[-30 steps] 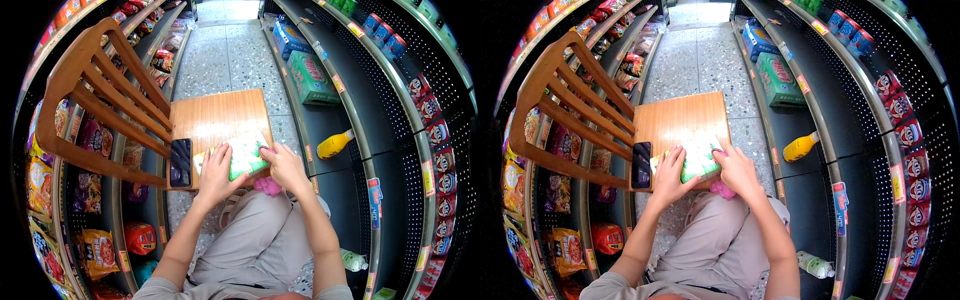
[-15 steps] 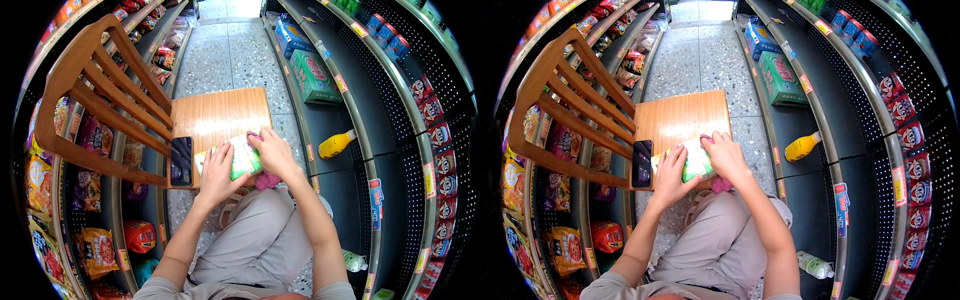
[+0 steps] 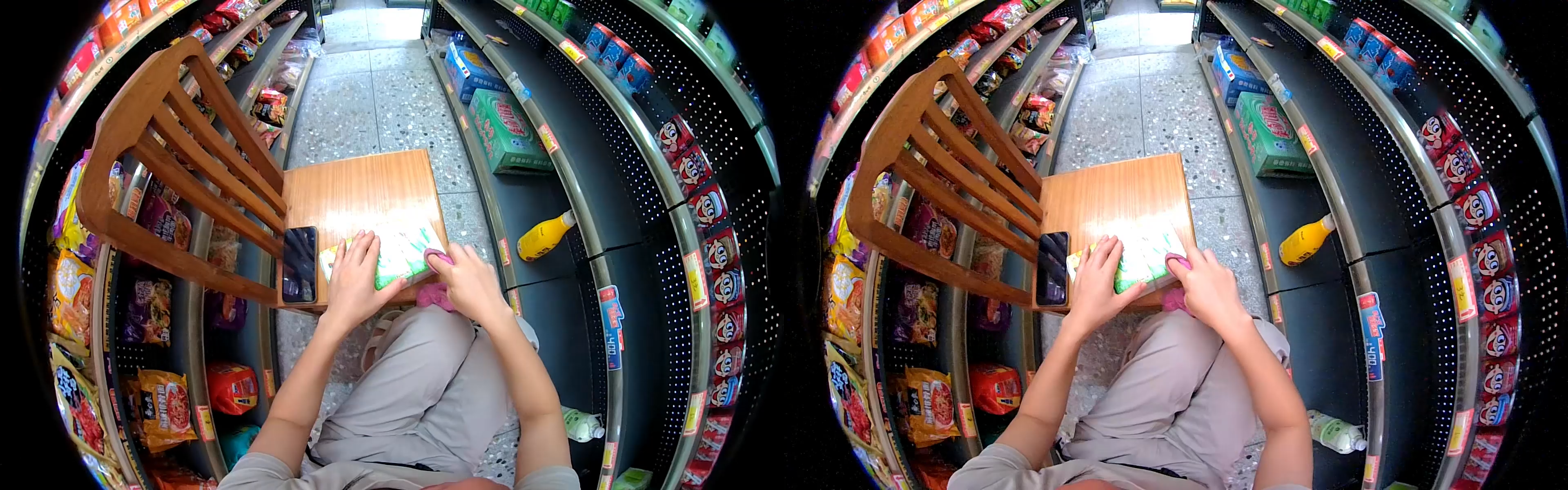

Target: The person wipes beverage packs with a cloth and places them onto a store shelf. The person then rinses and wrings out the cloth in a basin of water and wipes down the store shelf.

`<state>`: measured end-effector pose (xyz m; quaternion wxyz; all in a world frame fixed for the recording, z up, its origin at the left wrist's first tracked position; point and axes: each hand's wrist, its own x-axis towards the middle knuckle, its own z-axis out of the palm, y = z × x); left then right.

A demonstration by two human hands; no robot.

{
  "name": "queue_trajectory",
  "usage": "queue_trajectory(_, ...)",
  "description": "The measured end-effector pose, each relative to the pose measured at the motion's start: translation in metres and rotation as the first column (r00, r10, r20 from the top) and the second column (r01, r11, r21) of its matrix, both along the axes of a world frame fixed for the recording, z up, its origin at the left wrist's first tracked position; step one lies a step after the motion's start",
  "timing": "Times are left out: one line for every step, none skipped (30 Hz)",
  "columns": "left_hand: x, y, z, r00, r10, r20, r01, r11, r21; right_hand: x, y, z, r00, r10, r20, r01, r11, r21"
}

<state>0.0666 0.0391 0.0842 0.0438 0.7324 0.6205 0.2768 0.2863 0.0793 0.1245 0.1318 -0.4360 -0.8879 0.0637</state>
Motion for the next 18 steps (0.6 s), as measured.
queue_trajectory(0.000, 0.000, 0.000, 1.000, 0.002, -0.001, -0.002, 1.000, -0.003, 0.003, -0.002, -0.001, 1.000, 0.003, -0.013, -0.003, 1.000, 0.005)
queue_trajectory(0.000, 0.000, 0.000, 1.000, 0.003, -0.002, -0.003, 1.000, -0.008, 0.006, -0.003, -0.004, 1.000, 0.004, -0.026, -0.004, 1.000, 0.010)
queue_trajectory(0.001, 0.000, 0.001, 1.000, 0.004, 0.001, -0.004, 1.000, -0.009, 0.009, -0.004, -0.006, 0.999, 0.005, -0.039, -0.004, 1.000, 0.015)
queue_trajectory(0.001, 0.000, 0.002, 1.000, 0.004, 0.004, -0.004, 1.000, -0.012, 0.010, -0.006, -0.006, 0.999, -0.003, -0.037, 0.003, 1.000, 0.018)
queue_trajectory(0.001, 0.000, 0.002, 1.000, 0.003, 0.007, -0.003, 1.000, -0.015, 0.010, -0.008, -0.007, 0.999, -0.011, -0.035, 0.012, 1.000, 0.020)
queue_trajectory(0.001, 0.000, 0.002, 1.000, 0.002, 0.006, -0.002, 1.000, -0.013, 0.010, -0.008, -0.007, 0.999, -0.018, -0.033, 0.019, 1.000, 0.023)
queue_trajectory(0.001, 0.000, 0.001, 1.000, 0.002, 0.006, -0.002, 1.000, -0.011, 0.008, -0.009, -0.007, 0.999, -0.029, -0.037, 0.030, 0.999, 0.021)
queue_trajectory(0.001, 0.000, 0.001, 1.000, 0.001, 0.005, -0.001, 1.000, -0.009, 0.005, -0.009, -0.006, 0.998, -0.040, -0.042, 0.041, 0.999, 0.019)
queue_trajectory(0.001, 0.000, 0.000, 1.000, 0.002, 0.005, -0.002, 1.000, -0.009, 0.002, -0.010, -0.006, 0.998, -0.051, -0.045, 0.052, 0.999, 0.017)
queue_trajectory(0.000, 0.000, 0.001, 1.000, 0.002, 0.006, -0.002, 1.000, -0.010, -0.002, -0.010, -0.007, 0.997, -0.059, -0.049, 0.061, 0.998, 0.026)
queue_trajectory(0.001, 0.001, 0.001, 1.000, 0.000, 0.006, 0.000, 1.000, -0.008, -0.006, -0.009, -0.008, 0.996, -0.069, -0.054, 0.071, 0.997, 0.038)
queue_trajectory(0.001, 0.001, 0.000, 1.000, -0.001, 0.004, 0.001, 1.000, -0.007, -0.010, -0.008, -0.010, 0.995, -0.077, -0.060, 0.080, 0.996, 0.050)
queue_trajectory(0.001, 0.001, -0.001, 1.000, 0.000, 0.001, 0.000, 1.000, -0.007, -0.014, -0.007, -0.012, 0.996, -0.076, -0.042, 0.079, 0.995, 0.069)
queue_trajectory(0.000, 0.000, -0.001, 1.000, 0.002, -0.003, -0.002, 1.000, -0.007, -0.018, -0.006, -0.014, 0.997, -0.074, -0.024, 0.076, 0.993, 0.086)
queue_trajectory(0.000, 0.000, -0.001, 1.000, 0.000, 0.004, 0.000, 1.000, -0.004, -0.022, -0.006, -0.016, 0.997, -0.073, -0.006, 0.073, 0.992, 0.105)
queue_trajectory(0.000, 0.000, 0.000, 1.000, -0.001, 0.012, 0.001, 1.000, -0.002, -0.027, -0.007, -0.018, 0.996, -0.091, 0.004, 0.090, 0.988, 0.122)
queue_trajectory(0.000, -0.001, 0.000, 1.000, -0.001, 0.020, 0.001, 1.000, 0.001, -0.032, -0.010, -0.020, 0.994, -0.109, 0.014, 0.106, 0.985, 0.139)
queue_trajectory(-0.001, -0.001, 0.001, 1.000, -0.003, 0.021, 0.003, 1.000, 0.011, -0.036, -0.012, -0.022, 0.992, -0.127, 0.024, 0.122, 0.980, 0.158)
